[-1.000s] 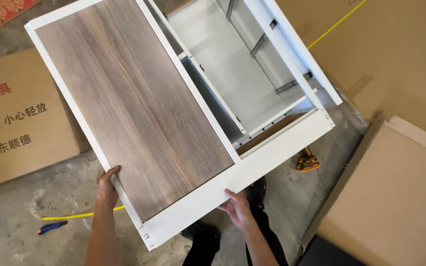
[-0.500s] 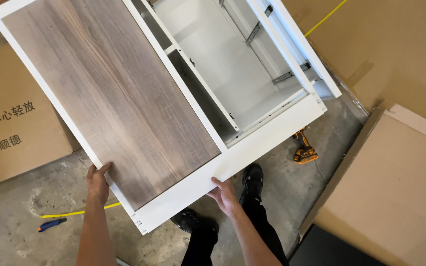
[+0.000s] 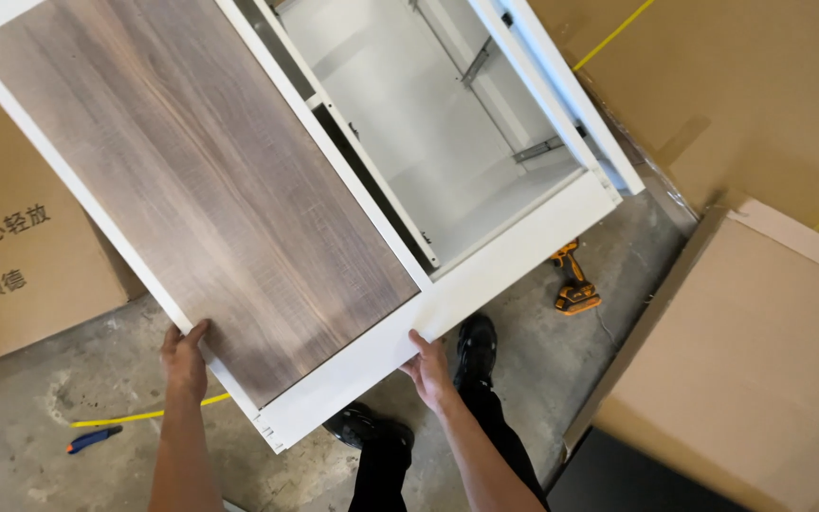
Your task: The person assembles a white cabinet with a wood-grain door by attaching a white side panel to the main frame. They align the panel with the existing structure and secure it in place, then flip the unit to inspect the interior and the attached components.
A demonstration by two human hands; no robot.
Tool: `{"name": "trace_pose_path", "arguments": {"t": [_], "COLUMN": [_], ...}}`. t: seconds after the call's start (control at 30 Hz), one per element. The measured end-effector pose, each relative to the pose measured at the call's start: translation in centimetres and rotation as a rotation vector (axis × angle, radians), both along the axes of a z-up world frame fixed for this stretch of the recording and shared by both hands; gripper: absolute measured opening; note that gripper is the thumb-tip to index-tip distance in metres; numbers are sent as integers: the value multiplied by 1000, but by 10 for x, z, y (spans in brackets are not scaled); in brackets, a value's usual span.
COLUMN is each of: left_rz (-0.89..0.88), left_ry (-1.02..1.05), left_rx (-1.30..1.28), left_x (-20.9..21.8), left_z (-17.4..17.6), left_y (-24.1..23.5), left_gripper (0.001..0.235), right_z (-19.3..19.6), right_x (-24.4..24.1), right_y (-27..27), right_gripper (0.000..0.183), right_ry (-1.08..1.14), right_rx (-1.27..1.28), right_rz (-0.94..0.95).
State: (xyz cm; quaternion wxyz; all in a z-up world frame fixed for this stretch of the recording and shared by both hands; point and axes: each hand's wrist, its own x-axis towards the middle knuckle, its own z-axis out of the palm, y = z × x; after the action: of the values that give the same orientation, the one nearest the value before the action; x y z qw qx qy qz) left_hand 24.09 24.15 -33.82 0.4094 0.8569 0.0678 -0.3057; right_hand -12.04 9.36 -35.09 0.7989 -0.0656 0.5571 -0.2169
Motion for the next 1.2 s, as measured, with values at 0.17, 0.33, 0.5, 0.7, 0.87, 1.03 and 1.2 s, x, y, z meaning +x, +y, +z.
{"name": "trace_pose_path", "arguments": {"t": [0.17, 0.33, 0.5, 0.7, 0.87, 1.03, 1.2], "left_rz": [-46, -29, -40, -31, 26, 76, 55], "left_ry": [-43, -65, -87, -121, -112, -124, -163], "left_rx": [52, 4, -35, 2, -6, -24, -55], "left_x": [6, 13, 13, 6, 11, -1, -4], "left_z": [-6, -22, -28, -4, -19, -8, -35], "left_y": [-7, -8, -4, -7, -7, -14, 6], "left_gripper": [69, 63, 62, 60, 62, 55, 48], "right_z": [-5, 5, -4, -5, 29, -17, -11], "right_x": [5, 8, -17, -105, -68, -68, -86], "right_y": [-22, -30, -46, -147, -181, -180, -159], "right_gripper": [62, 61, 68, 91, 110, 50, 53], "right_ry": [4, 12, 272, 627, 350, 220, 188], "right_rx": [-37, -72, -118, -356, -261, -312, -314], "right_rz": [30, 94, 204, 91, 149, 31, 114]}}
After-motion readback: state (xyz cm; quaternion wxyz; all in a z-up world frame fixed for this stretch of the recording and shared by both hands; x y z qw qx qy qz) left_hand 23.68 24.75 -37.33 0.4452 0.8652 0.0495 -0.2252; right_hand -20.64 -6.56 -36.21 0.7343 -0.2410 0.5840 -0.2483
